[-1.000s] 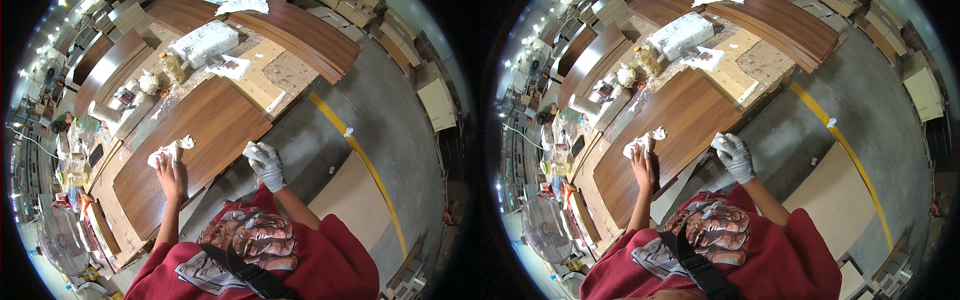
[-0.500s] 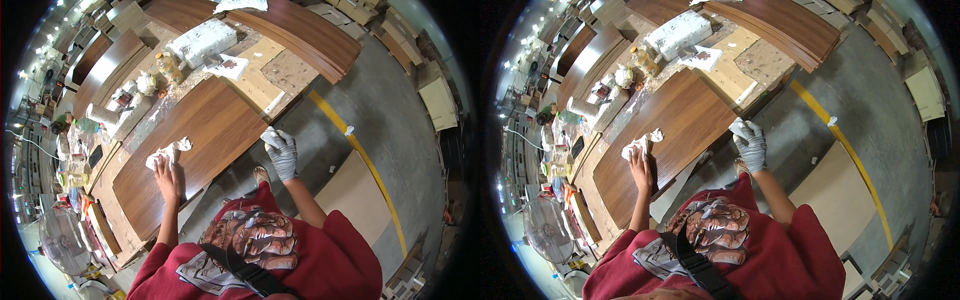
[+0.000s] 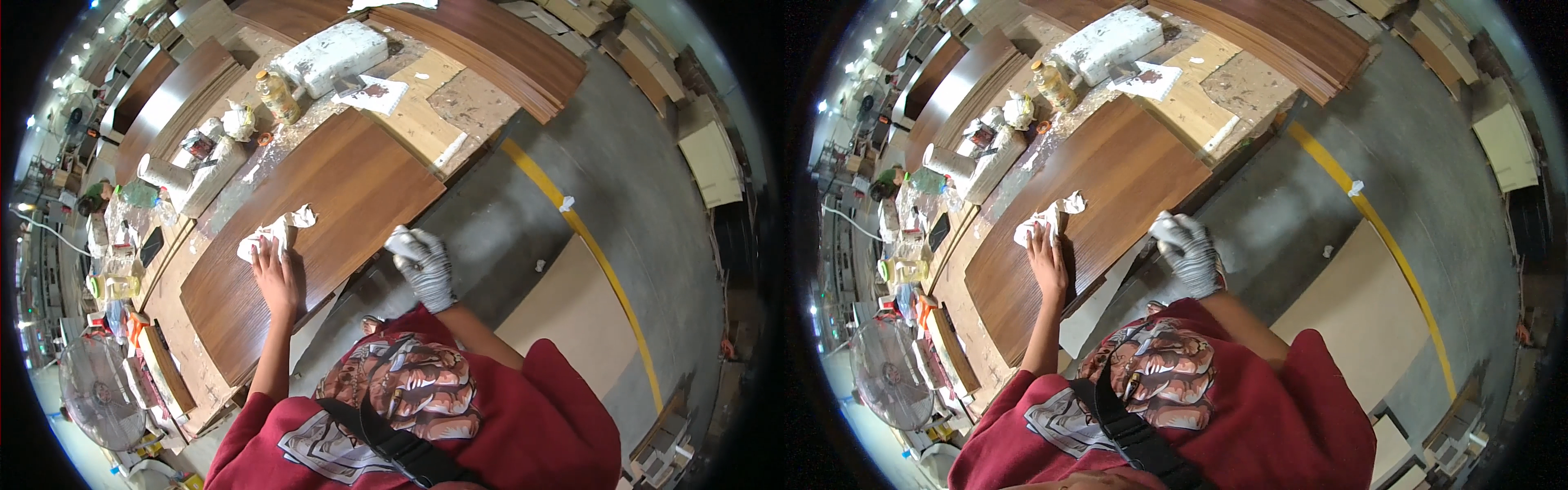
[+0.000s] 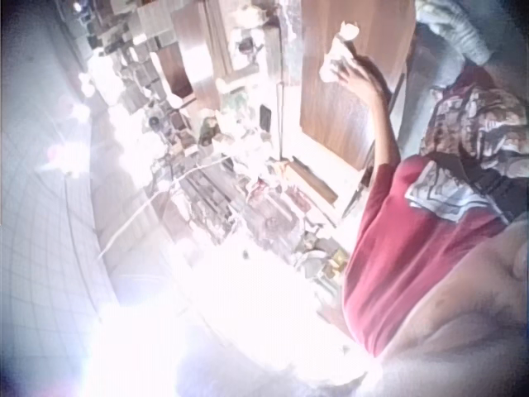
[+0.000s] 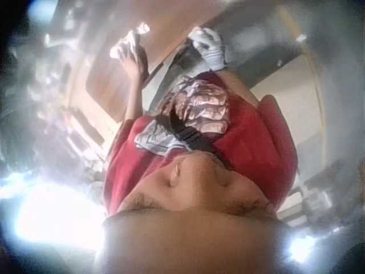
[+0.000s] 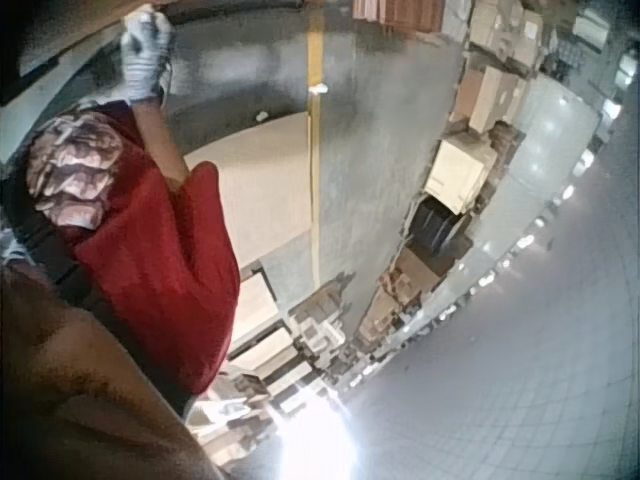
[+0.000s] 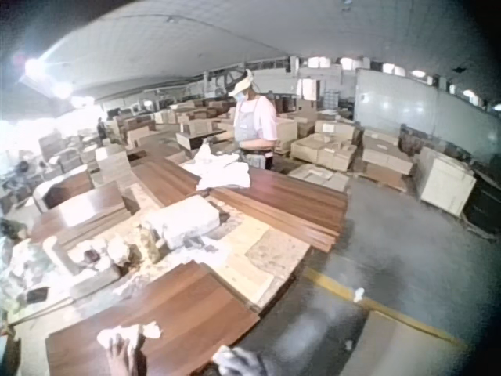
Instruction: The person wipes a rectangular wood panel with a cloth, applies liquid from a bottle to a small wood block, and attaches the block to the panel.
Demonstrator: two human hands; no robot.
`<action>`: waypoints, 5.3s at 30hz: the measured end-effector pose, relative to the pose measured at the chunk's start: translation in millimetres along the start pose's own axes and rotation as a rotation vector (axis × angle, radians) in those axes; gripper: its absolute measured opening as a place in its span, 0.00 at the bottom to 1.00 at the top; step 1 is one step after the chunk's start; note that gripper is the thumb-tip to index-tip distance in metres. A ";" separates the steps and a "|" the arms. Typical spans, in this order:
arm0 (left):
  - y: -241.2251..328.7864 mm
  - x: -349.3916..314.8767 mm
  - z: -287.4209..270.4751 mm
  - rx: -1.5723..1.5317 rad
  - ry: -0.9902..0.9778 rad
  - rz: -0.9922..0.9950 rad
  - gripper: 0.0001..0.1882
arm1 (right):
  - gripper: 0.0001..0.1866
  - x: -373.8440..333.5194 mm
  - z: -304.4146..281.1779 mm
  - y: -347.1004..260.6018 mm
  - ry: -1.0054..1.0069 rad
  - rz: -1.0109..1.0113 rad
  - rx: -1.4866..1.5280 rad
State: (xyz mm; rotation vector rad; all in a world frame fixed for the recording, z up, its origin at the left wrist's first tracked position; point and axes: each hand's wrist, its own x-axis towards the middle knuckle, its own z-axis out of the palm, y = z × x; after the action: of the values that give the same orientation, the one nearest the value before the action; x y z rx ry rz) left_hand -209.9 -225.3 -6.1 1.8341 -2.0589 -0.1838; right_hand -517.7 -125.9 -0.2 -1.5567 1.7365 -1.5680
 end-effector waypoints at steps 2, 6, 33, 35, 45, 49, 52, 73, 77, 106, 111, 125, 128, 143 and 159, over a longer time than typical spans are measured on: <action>-0.2 -1.9 0.5 -0.005 0.007 0.010 0.24 | 0.21 -14.5 12.2 -18.0 -0.061 -0.108 -0.086; -4.7 -2.8 -1.3 -0.008 0.045 0.055 0.24 | 0.23 -57.3 46.1 -35.0 -0.287 -0.201 0.022; 133.6 -12.5 8.7 -0.311 -0.384 0.651 0.38 | 0.23 -29.5 -45.7 -16.7 0.164 0.053 -0.051; 150.8 -6.1 18.6 -0.252 -0.333 0.795 0.35 | 0.23 -31.1 -63.2 -17.7 0.191 0.115 -0.147; 186.8 -54.0 21.8 -0.665 -0.733 1.257 0.24 | 0.20 -46.0 -134.8 0.5 0.477 0.174 -0.204; 170.7 24.3 -23.6 -0.577 -0.629 0.942 0.25 | 0.22 -42.3 -162.2 11.4 0.498 0.135 -0.295; 138.6 44.8 -10.6 -0.247 -0.437 1.001 0.29 | 0.22 -40.4 -159.9 17.1 0.535 0.132 -0.248; 246.9 -42.2 45.7 -0.472 -0.610 1.333 0.30 | 0.20 -35.3 -166.6 28.9 0.575 0.321 0.003; 224.9 24.7 13.1 -0.490 -0.591 0.888 0.24 | 0.20 -34.1 -172.5 43.5 0.556 0.314 0.032; -280.9 -179.2 -88.3 -0.713 0.377 -0.591 0.18 | 0.24 119.5 -27.1 62.5 0.289 0.597 1.333; -265.0 -177.3 -75.9 -0.725 0.401 -0.536 0.19 | 0.25 137.3 -0.4 83.3 0.247 0.666 1.007; -168.4 -180.5 -82.1 -0.323 0.147 -0.427 0.21 | 0.23 145.8 -45.7 74.0 0.328 0.357 0.458; -145.2 -139.7 -81.9 -0.054 0.060 -0.232 0.22 | 0.21 90.7 -47.0 49.1 0.328 0.140 0.454; -236.6 -60.4 -48.9 -0.034 0.120 -0.194 0.25 | 0.29 -42.0 16.9 -7.9 -0.022 -0.136 -0.313; -254.2 -65.5 -82.7 -0.041 -0.042 0.168 0.25 | 0.26 -153.0 116.8 -103.3 -0.062 -0.165 -0.276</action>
State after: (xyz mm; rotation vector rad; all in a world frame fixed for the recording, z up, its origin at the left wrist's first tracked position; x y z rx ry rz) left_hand 61.3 -184.8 -28.9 1.6368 -2.2091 -0.2189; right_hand -320.6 -32.6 -13.2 -1.9015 1.8968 -1.3785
